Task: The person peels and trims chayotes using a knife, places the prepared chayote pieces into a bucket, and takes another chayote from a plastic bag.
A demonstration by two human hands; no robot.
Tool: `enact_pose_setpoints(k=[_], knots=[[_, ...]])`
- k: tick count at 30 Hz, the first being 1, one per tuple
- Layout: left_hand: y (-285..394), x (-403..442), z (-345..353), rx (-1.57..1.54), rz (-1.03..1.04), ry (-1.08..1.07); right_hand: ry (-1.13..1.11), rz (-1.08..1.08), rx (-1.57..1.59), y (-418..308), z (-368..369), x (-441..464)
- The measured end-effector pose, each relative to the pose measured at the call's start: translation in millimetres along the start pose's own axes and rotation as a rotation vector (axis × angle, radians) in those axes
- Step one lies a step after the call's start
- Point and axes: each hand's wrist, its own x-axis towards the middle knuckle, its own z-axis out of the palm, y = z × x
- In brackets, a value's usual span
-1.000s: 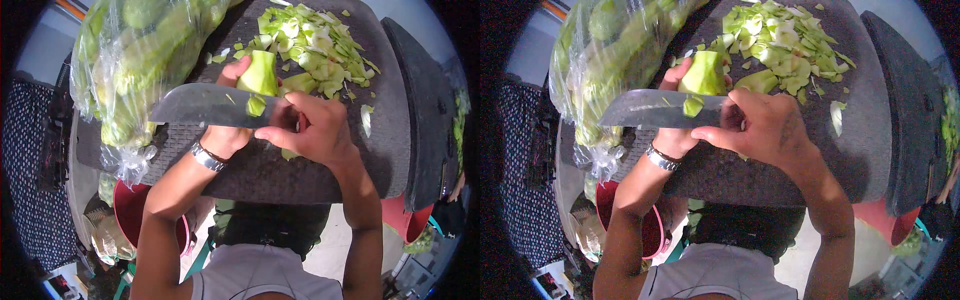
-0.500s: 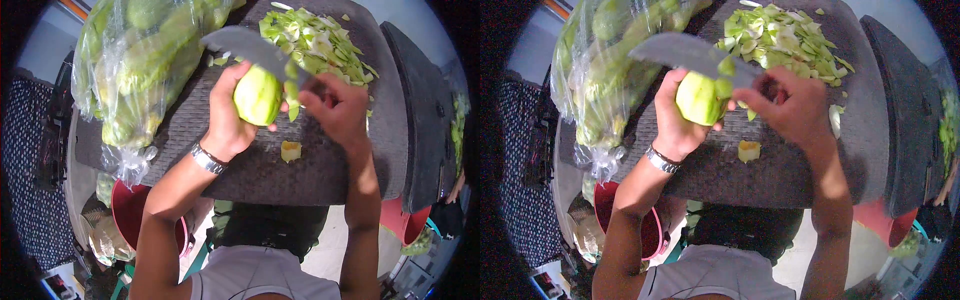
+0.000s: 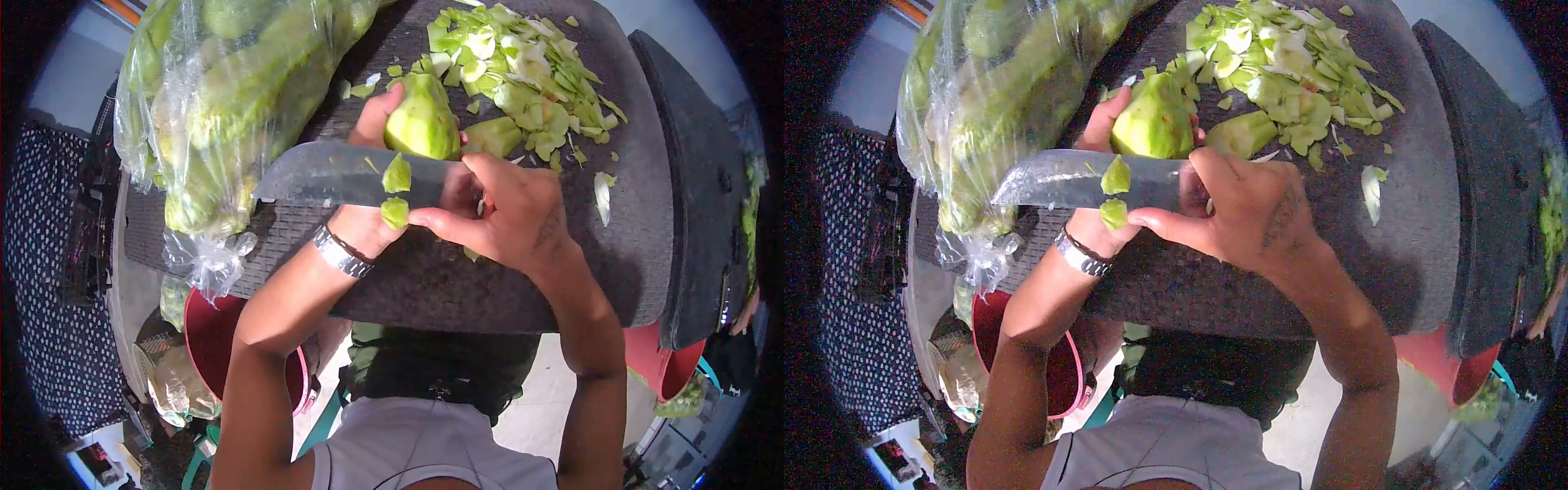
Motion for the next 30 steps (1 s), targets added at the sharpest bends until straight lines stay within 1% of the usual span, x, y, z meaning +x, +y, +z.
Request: enact_pose_setpoints(k=[3, 6, 7, 9, 10, 13, 14, 15, 17, 18, 21, 23, 24, 25, 26, 27, 28, 29, 30], knots=[[-2, 1, -3, -0.024, 0.002, 0.002, 0.025, -0.009, -0.021, -1, 0, 1], [-2, 2, -2, 0.065, 0.106, 0.015, 0.055, 0.043, -0.026, 4, -4, 3], [-2, 2, -3, 0.049, 0.129, 0.023, 0.066, 0.071, -0.028, 7, -6, 5], [-3, -5, 6, 0.033, 0.236, 0.139, 0.114, 0.272, -0.009, 15, -16, 12], [4, -7, 1, 0.095, 0.144, 0.011, 0.139, 0.371, -0.001, 16, -20, 15], [0, -8, 10, 0.083, 0.217, 0.053, 0.082, 0.400, 0.067, 7, -25, 16], [-8, 3, 0, 0.004, 0.245, 0.141, 0.045, 0.352, 0.089, 0, -22, 14], [-6, 4, -3, 0.056, 0.173, 0.017, 0.044, 0.282, 0.105, -3, -19, 14], [-1, 0, -7, 0.007, 0.049, -0.159, 0.042, 0.149, 0.138, -5, -10, 10], [-1, 0, -8, 0.015, 0.043, -0.159, 0.023, 0.117, 0.119, 0, -8, 6], [-1, 2, -10, 0.034, 0.042, -0.152, 0.026, 0.109, 0.128, 0, -8, 8], [-3, 4, -9, 0.044, 0.055, -0.135, 0.044, 0.121, 0.093, 3, -10, 9], [-6, 5, -5, 0.062, 0.126, -0.021, 0.056, 0.129, 0.074, 5, -13, 10], [-10, 4, 1, 0.081, 0.195, 0.093, 0.081, 0.185, 0.037, 10, -16, 11], [-11, -3, 5, -0.046, 0.240, 0.156, 0.106, 0.240, -0.001, 17, -21, 12], [2, -9, 1, 0.054, 0.116, -0.136, 0.129, 0.295, -0.040, 24, -25, 13], [1, -8, 6, 0.076, 0.134, -0.087, 0.195, 0.294, -0.021, 30, -29, 15], [1, -8, 14, 0.098, 0.155, -0.041, 0.193, 0.333, -0.002, 29, -32, 16], [3, -8, 13, 0.089, 0.124, -0.066, 0.187, 0.371, 0.019, 27, -35, 18]])
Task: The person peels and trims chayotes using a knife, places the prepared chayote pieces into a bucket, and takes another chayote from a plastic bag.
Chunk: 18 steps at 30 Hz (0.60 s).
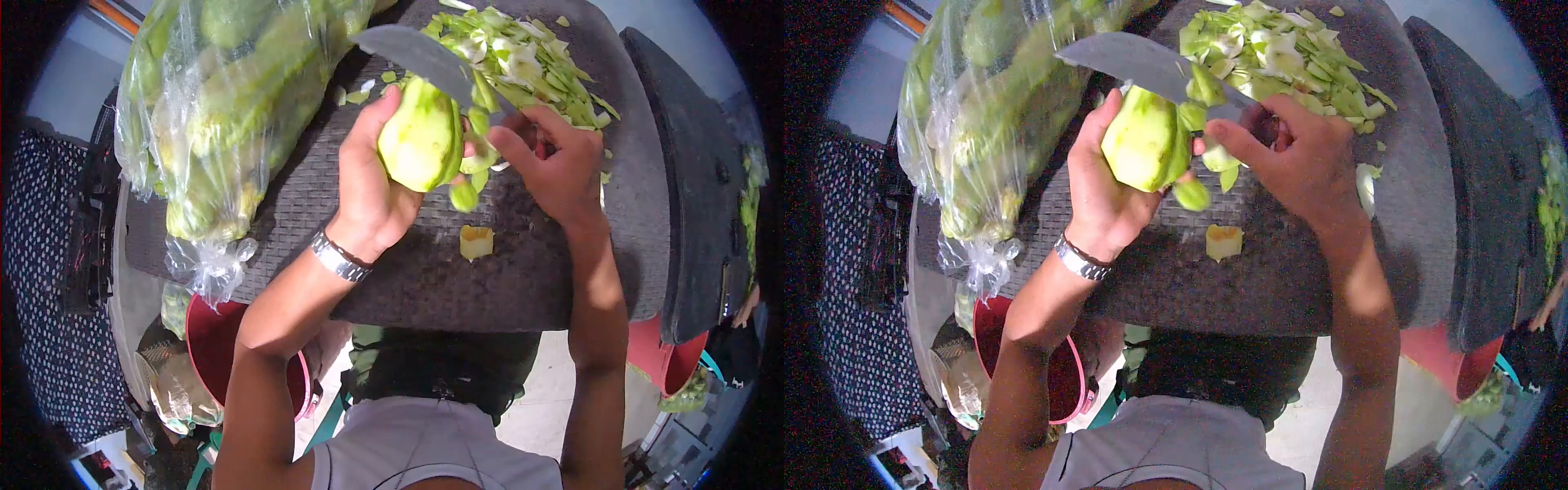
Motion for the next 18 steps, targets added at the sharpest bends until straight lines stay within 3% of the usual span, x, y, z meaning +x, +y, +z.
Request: enact_pose_setpoints(k=[2, 4, 5, 8, 10, 13, 14, 18], knots=[[2, -2, -7, -0.025, -0.054, -0.044, -0.059, 0.020, 0.013, -8, -1, -3], [-11, 6, -15, -0.089, -0.007, 0.076, -0.150, -0.007, 0.006, -20, 5, -12], [-16, 9, -18, -0.120, 0.013, 0.136, -0.143, -0.065, 0.027, -19, 10, -13], [-13, 8, -21, -0.045, -0.024, -0.009, -0.123, -0.190, 0.047, -14, 21, -18], [-13, 8, -19, 0.040, -0.015, 0.017, -0.131, -0.193, 0.042, -15, 17, -16], [-11, -1, -24, -0.168, -0.054, -0.063, -0.078, -0.221, -0.043, 0, 8, -8], [-10, -3, -17, -0.094, -0.090, 0.050, -0.049, -0.229, -0.086, 7, 4, -5], [-3, 6, -13, -0.036, -0.180, -0.024, 0.015, -0.159, -0.092, 19, -6, 4]])
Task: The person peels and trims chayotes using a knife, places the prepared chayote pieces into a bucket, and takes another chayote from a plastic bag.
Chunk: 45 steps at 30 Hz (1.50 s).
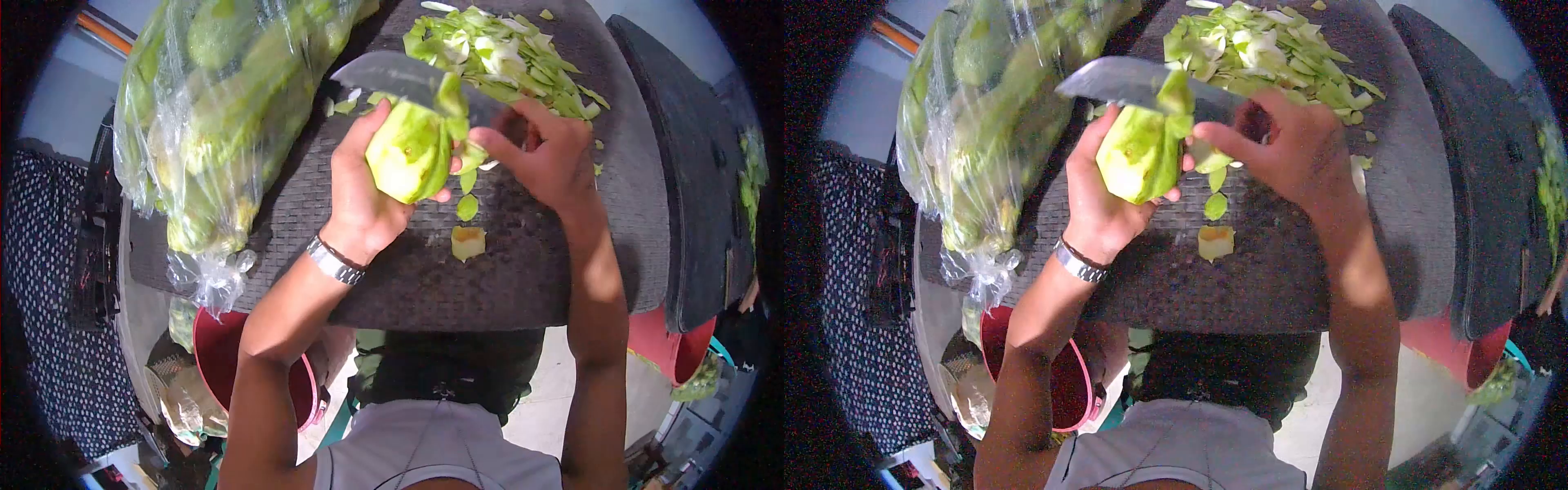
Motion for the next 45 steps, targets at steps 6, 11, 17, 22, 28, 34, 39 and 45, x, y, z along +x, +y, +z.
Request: enact_pose_setpoints(k=[6, 11, 17, 22, 28, 34, 39, 45], knots=[[0, -2, 7, 0.046, 0.004, 0.009, -0.542, 1.076, 1.214, 11, -21, 12], [-4, -3, 12, 0.138, 0.048, 0.159, -0.273, 0.597, 0.231, -28, 7, -3], [-6, -1, 5, 0.169, -0.036, 0.034, -0.004, 0.520, 0.132, -11, 18, -3], [-5, -3, 9, 0.111, -0.021, 0.060, -0.054, 0.497, 0.207, -17, 11, 1], [-13, 4, -10, 0.040, 0.020, 0.124, -0.180, 0.054, 0.116, -47, 24, -23], [-19, 6, -10, 0.232, 0.191, 0.184, -0.107, -0.029, -0.002, -45, 23, -22], [-12, -6, 8, 0.275, 0.104, 0.169, -0.004, 0.180, -0.065, -14, 10, -5], [-9, -5, 10, 0.140, 0.071, 0.154, -0.090, 0.245, 0.041, -34, 8, -6]])
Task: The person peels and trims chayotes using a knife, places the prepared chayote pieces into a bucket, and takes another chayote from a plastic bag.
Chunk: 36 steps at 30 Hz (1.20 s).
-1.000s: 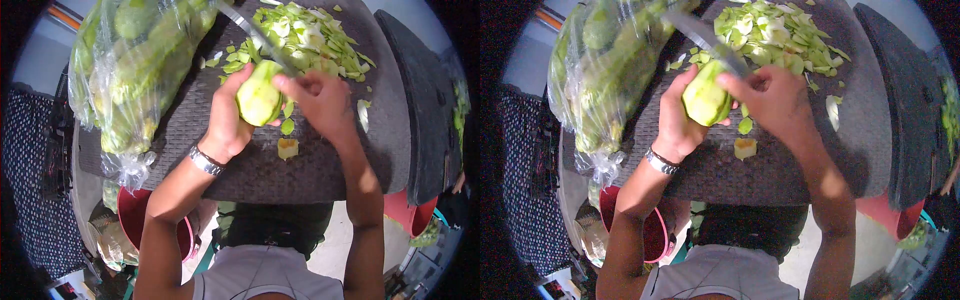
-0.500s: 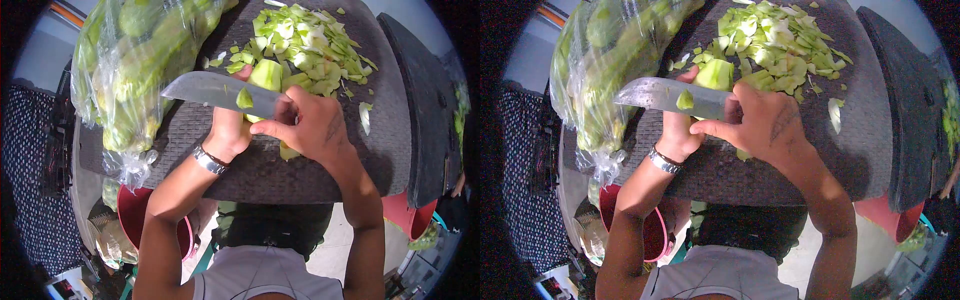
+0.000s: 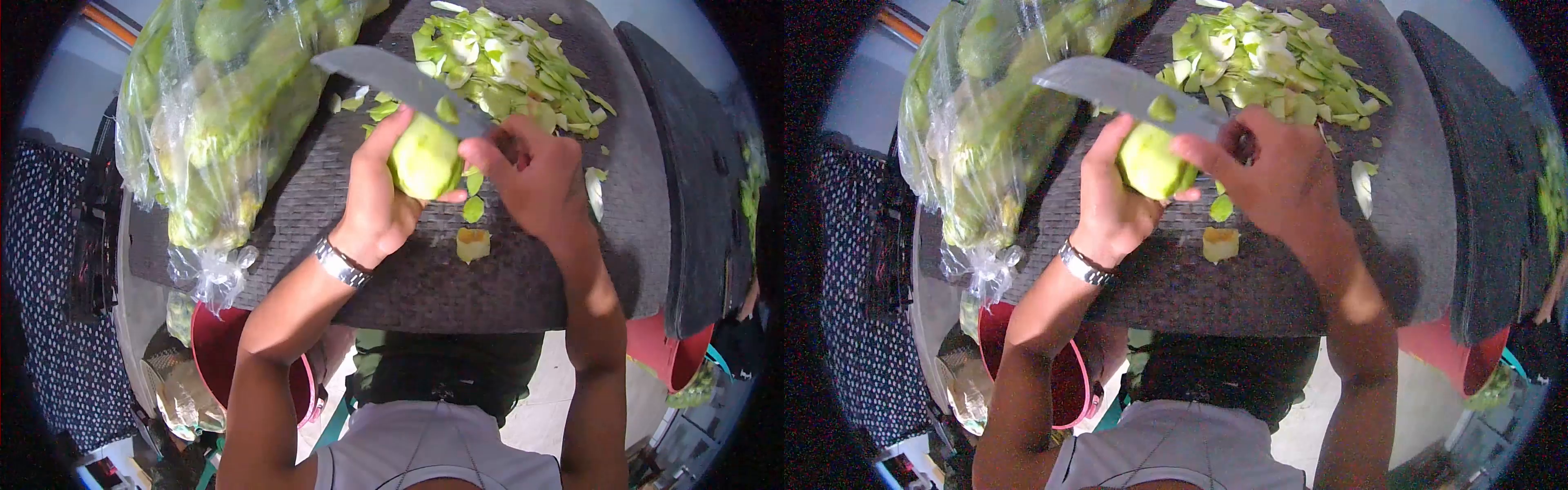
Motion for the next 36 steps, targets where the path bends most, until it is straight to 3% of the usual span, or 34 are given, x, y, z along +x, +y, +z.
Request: enact_pose_setpoints(k=[3, 6, 7, 9, 11, 17, 27, 29, 32, 34, 36], knots=[[-11, 13, -9, -0.242, 0.096, 0.087, -0.038, -0.106, 0.022, -8, 11, -12], [-3, 10, -23, -0.287, -0.125, -0.176, -0.057, -0.279, -0.017, -10, 23, -23], [-2, 11, -23, -0.239, -0.084, -0.222, -0.062, -0.330, -0.038, -10, 26, -25], [-3, 10, -13, -0.220, -0.051, -0.138, -0.053, -0.420, -0.054, -4, 32, -27], [-3, 6, -4, -0.166, 0.009, -0.064, -0.028, -0.406, -0.063, -4, 35, -28], [0, 2, -7, -0.269, -0.133, -0.159, -0.001, -0.434, -0.098, -5, 35, -27], [-4, 3, -15, -0.219, -0.118, -0.196, 0.026, -0.437, -0.114, -9, 27, -24], [-4, 3, -16, -0.197, -0.090, -0.225, -0.003, -0.415, -0.078, -7, 26, -23], [-15, 6, -4, -0.133, 0.225, 0.114, 0.033, -0.229, -0.061, 3, 21, -11], [0, 1, -4, -0.215, 0.072, -0.156, 0.033, -0.034, 0.009, 6, 12, -3], [3, 0, 1, -0.174, 0.057, -0.105, -0.018, 0.168, 0.151, 1, -1, 6]])
